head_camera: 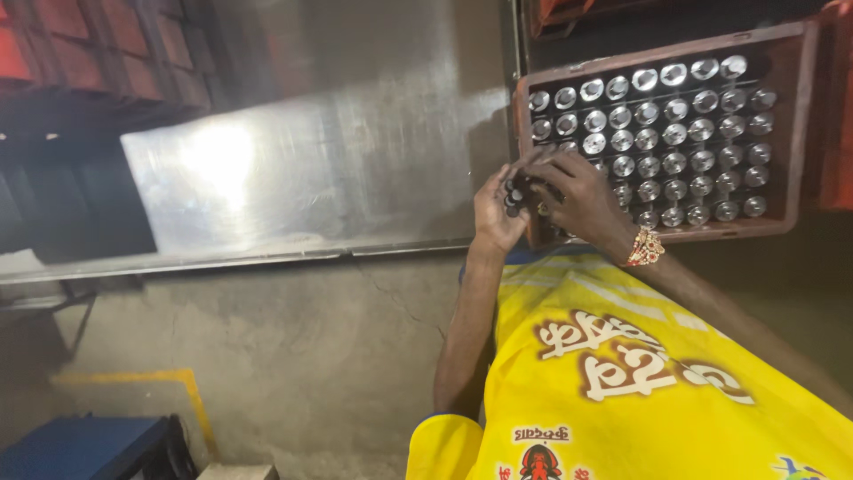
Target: The person places small dark caps into the open tops of metal cups arranged in a red crate. The person repeatedly picks caps from a bowl and inserts them into the cups one by one.
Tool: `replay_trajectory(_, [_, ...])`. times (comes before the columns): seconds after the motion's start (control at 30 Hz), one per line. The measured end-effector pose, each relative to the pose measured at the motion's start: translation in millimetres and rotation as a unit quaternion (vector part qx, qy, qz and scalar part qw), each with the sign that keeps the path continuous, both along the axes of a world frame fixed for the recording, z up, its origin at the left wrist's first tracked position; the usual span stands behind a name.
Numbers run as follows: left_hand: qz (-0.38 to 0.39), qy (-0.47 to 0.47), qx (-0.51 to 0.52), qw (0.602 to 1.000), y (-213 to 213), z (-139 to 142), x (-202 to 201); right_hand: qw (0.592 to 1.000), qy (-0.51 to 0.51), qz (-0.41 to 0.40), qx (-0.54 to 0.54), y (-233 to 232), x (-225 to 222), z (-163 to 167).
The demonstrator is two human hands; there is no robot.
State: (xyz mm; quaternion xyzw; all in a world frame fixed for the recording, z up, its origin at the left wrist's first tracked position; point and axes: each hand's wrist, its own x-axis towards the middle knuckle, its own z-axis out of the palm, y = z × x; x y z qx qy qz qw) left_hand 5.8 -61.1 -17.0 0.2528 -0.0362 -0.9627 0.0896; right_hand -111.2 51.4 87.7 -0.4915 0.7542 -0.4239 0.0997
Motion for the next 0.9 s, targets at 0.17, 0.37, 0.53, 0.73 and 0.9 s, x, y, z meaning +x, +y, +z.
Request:
replay_trajectory(0.17, [-0.001,0.043,-0.004,0.999,1,-6,4,1.0,-0.008,0.003,0.007,-1,2,-2])
replay_trajectory(0.37, [0.035,0.025,0.0,0.999,0,0,0,0.994,-0.091,-0.051,0.013,21,0,-21])
replay_trajectory(0.53, [0.074,0.002,0.017,0.997,-5,11,-1,0.985,-0.035,-0.142,0.09,46,-37,-55])
replay_trajectory(0.73, [0.064,-0.028,0.01,0.998,-4,15,-2,0.975,0.05,-0.148,0.16,51,-56,-98])
replay_trajectory(0.9, [0.081,-0.017,0.014,0.996,-6,16,3,0.976,0.118,-0.148,0.11,61,-39,-92])
